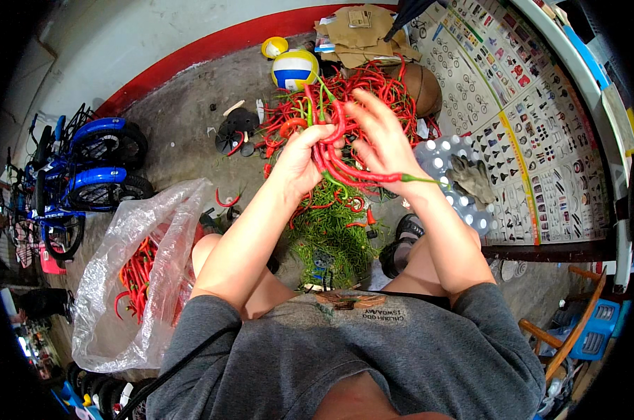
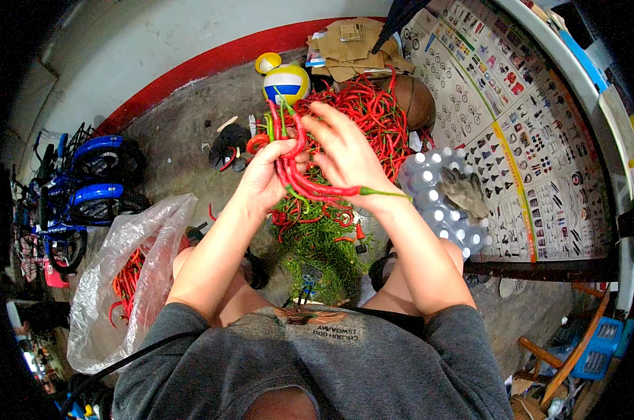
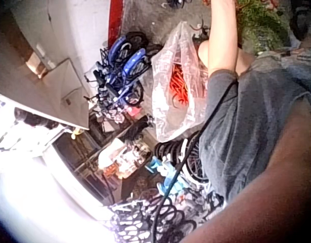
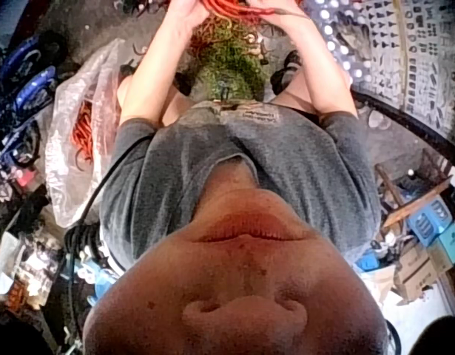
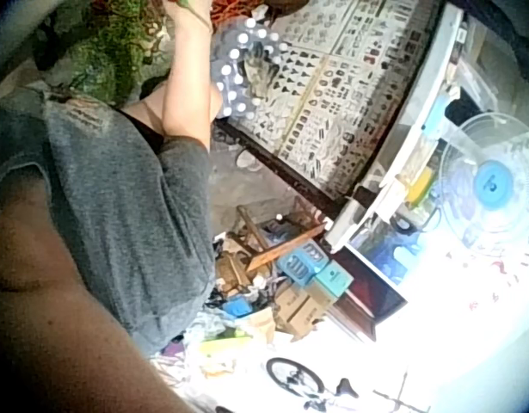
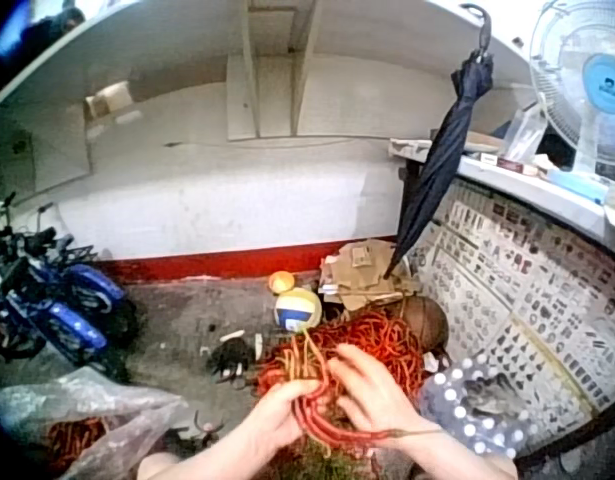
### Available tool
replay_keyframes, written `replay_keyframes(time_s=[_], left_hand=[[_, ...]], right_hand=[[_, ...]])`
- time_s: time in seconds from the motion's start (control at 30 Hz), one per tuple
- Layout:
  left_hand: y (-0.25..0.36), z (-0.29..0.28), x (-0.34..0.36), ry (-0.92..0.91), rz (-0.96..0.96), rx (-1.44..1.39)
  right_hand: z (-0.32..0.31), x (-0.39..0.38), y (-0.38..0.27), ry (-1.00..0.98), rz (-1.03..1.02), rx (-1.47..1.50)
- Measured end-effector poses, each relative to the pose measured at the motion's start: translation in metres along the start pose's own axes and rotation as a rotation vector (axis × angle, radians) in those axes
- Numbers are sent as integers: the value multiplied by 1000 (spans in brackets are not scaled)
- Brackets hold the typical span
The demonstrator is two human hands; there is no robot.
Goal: The person sorts red peppers by hand, picking up bunches from a pile on the floor and placing them into a large plastic bag.
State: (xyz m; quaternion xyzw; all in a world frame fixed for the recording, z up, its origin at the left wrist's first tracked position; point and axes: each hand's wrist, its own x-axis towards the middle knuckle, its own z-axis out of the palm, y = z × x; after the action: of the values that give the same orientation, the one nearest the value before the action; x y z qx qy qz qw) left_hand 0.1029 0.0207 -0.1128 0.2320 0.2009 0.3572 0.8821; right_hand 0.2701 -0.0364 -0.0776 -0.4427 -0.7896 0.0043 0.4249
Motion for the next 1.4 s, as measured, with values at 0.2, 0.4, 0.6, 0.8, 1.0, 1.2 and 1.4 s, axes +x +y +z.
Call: replay_keyframes(time_s=[0.2,0.4,0.6,0.8,1.0,1.2,1.4], left_hand=[[9,6,-1,79,24,191],[13,18,-4,108,122,645],[22,30,-9,10,138,875],[17,7,4,261,429,835],[9,-2,17,338,697,871],[-1,17,16,157,463,668],[7,14,13,145,444,724]], right_hand=[[-10,-6,21,92,480,489],[-16,-2,24,62,190,82],[-19,-4,18,-39,-29,-336],[-10,-5,0,-159,83,-148],[14,-17,-10,-145,319,313],[21,-15,-28,-226,314,846],[-19,0,-9,-244,522,846]])
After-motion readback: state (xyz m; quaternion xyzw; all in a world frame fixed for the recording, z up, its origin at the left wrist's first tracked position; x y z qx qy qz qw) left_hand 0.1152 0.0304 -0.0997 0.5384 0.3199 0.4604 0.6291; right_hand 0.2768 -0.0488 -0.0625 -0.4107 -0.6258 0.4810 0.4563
